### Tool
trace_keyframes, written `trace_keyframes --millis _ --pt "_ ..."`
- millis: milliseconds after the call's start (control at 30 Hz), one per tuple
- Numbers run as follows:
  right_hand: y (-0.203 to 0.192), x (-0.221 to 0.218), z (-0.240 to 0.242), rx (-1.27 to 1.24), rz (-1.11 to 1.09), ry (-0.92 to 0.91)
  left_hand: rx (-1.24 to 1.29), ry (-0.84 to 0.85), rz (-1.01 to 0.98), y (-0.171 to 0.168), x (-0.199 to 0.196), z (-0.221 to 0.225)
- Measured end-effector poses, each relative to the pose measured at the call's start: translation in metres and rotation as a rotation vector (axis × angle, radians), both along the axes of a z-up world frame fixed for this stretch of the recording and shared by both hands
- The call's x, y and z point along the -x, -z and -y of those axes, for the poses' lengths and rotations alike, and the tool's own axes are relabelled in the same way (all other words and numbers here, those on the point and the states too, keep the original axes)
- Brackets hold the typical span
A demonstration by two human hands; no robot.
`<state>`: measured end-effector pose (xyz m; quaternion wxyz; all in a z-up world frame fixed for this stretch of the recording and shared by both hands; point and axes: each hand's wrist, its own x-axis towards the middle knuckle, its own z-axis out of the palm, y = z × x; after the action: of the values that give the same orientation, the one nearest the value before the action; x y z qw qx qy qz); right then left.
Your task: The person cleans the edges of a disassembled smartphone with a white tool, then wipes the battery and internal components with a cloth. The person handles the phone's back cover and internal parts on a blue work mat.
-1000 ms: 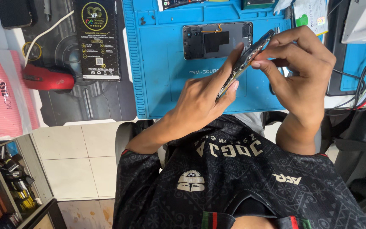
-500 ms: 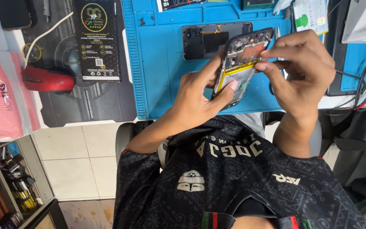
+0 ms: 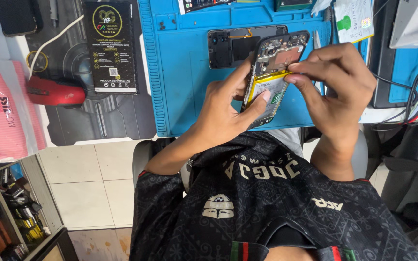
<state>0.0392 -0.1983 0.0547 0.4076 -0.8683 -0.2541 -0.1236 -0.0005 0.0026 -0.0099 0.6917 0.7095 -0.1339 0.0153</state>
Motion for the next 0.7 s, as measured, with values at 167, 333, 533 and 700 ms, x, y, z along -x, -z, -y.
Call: trace_keyframes --millis 167,333,533,700 --pt "-0.001 -0.011 0.010 -0.195 -0.353 -0.091 -0.030 0.033 0.017 0.001 -0.001 0.003" --pt "0.016 -0.011 0.022 -0.301 -0.399 -0.123 -0.011 0.056 0.006 0.001 -0.001 0.001" --pt "0.025 -0.006 0.028 -0.357 -0.400 -0.114 0.044 0.081 -0.016 0.002 -0.004 -0.001" --pt "0.017 -0.006 0.013 -0.436 -0.409 -0.013 0.247 0.130 -0.162 0.001 -0.005 -0.002"
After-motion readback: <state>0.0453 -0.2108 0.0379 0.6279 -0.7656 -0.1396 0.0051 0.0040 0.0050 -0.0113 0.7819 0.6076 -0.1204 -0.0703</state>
